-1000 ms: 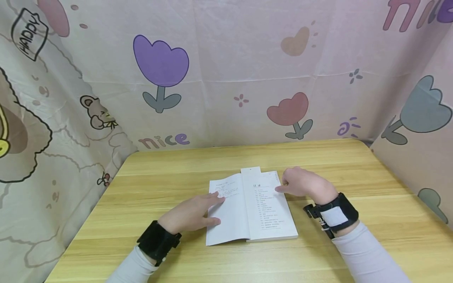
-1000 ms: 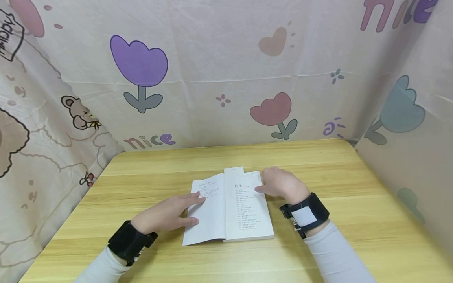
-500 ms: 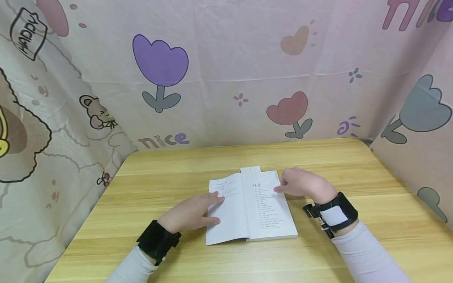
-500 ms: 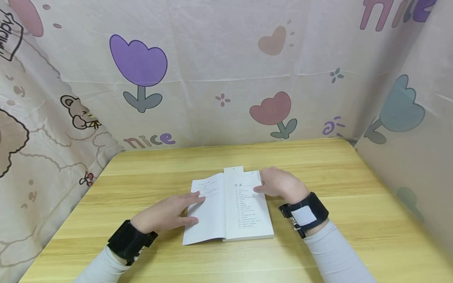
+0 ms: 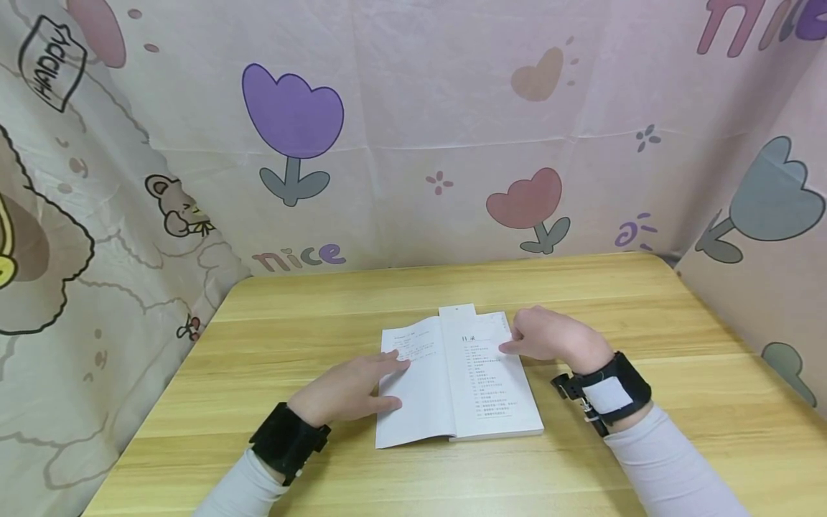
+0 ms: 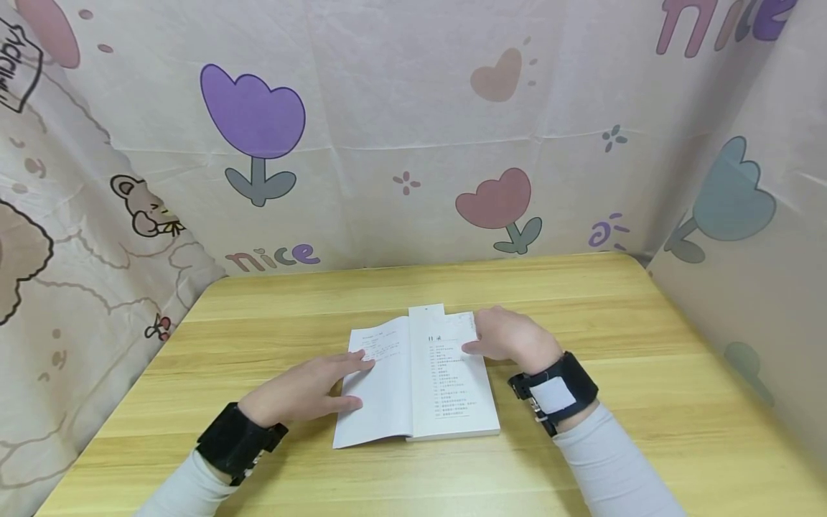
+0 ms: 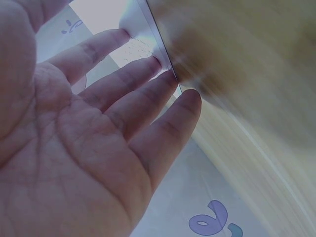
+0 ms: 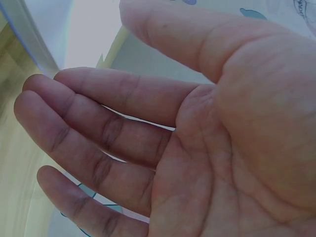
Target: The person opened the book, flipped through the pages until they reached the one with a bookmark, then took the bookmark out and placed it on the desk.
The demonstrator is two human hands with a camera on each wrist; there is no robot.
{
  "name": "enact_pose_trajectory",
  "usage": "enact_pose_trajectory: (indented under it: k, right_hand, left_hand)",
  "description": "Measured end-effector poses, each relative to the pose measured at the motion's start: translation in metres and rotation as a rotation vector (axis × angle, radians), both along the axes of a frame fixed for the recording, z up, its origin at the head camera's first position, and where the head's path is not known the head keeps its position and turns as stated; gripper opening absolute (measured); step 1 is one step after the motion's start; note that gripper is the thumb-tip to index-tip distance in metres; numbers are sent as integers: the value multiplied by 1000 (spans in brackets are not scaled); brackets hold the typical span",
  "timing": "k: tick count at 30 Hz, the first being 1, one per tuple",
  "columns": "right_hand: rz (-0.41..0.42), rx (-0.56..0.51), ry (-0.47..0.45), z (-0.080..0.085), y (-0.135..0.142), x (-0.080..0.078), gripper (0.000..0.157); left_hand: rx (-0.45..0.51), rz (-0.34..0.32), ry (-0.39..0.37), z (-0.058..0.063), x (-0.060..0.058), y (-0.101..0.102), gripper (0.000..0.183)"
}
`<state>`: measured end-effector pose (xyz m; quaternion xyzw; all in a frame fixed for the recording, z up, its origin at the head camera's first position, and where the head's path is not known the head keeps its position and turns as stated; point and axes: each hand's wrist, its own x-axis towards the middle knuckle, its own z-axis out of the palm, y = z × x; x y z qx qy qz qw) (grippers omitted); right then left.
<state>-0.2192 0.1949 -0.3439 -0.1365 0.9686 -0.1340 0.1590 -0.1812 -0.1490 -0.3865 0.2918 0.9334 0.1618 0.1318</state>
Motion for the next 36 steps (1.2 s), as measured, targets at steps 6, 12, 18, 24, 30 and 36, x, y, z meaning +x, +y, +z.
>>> enact_pose_trajectory:
  k: [6,12,18,24,30,36]
  right_hand:
    - [-5,2,-9,-2,0,-1,57]
    - [-16,12,-5,-3,0,-1,57]
    - [-24,21,-14,-4,-1,-1,55]
    - [-7,-9,11,1,1,0,52]
    - [43,-66,108,7,3,2,43]
    - [73,-63,163,8,2,1,37]
  left_hand:
    - [-1,-1,3,-1,0,0,65]
    - [-4,0,12,0,0,1,65]
    - [-3,1,11,0,1,1,65]
    - [-9,5,14,0,1,1,65]
    - [-10,6,13,0,1,1,65]
    - [-13,6,12,0,0,1,65]
